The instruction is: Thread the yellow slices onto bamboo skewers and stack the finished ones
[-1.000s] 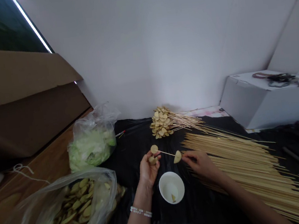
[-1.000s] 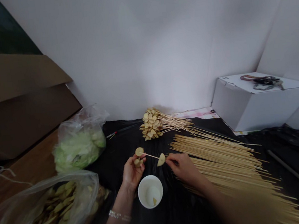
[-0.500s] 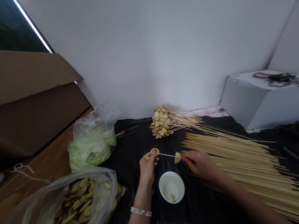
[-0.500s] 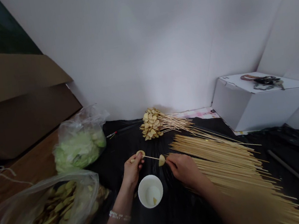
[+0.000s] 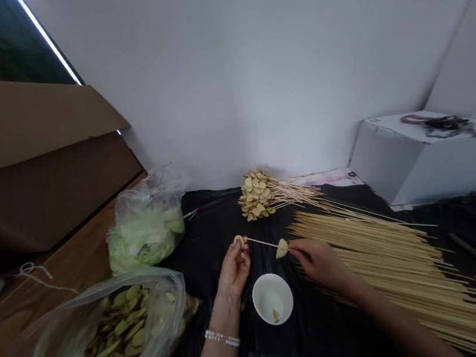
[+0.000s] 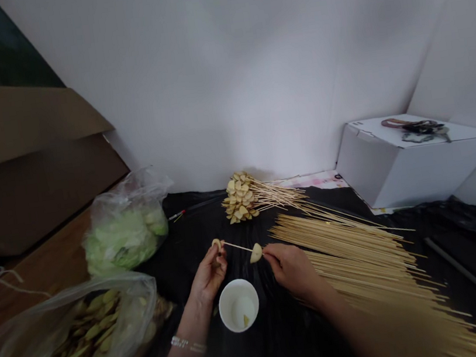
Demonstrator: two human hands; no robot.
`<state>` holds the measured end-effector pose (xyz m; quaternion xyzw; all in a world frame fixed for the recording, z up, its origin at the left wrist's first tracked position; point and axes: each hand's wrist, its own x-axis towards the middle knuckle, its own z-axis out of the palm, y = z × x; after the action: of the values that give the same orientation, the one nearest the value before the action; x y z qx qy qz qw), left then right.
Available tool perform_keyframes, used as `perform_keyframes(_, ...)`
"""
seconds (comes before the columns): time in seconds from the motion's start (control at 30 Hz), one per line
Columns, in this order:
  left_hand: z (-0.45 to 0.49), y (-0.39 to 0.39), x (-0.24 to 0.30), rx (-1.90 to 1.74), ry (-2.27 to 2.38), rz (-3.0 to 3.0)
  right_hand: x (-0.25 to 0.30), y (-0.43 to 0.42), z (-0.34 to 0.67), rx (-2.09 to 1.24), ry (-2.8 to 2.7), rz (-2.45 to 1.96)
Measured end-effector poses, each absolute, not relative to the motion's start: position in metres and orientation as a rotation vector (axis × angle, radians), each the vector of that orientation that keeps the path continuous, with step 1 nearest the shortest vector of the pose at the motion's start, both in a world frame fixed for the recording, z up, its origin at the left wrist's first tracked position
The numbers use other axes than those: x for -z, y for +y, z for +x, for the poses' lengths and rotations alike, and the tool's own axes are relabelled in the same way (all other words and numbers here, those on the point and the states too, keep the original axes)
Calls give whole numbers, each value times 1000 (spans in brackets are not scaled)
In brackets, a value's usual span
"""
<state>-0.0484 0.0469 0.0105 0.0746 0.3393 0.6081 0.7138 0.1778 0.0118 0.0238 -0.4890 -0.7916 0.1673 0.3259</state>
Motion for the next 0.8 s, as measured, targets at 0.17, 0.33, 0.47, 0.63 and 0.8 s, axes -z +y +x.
perform_keyframes(0.17, -52, 47, -11, -1340, 656, 50, -28, 9, 174, -463, -2087, -1262)
perform_keyframes(0.33, -53, 46, -12, -1350, 633, 20, -29, 6, 172, -423, -2121, -1258)
perform_keyframes(0.47, -53, 46, -12, -1352, 633, 16, -27, 6, 171, -408, -2128, -1267)
perform_keyframes(0.63, -52, 46, -12, -1363, 664, 60, -27, 6, 171, -400, -2144, -1278)
perform_keyframes(0.8, -51, 47, -11, -1366, 676, 106, -25, 7, 172, -396, -2154, -1278)
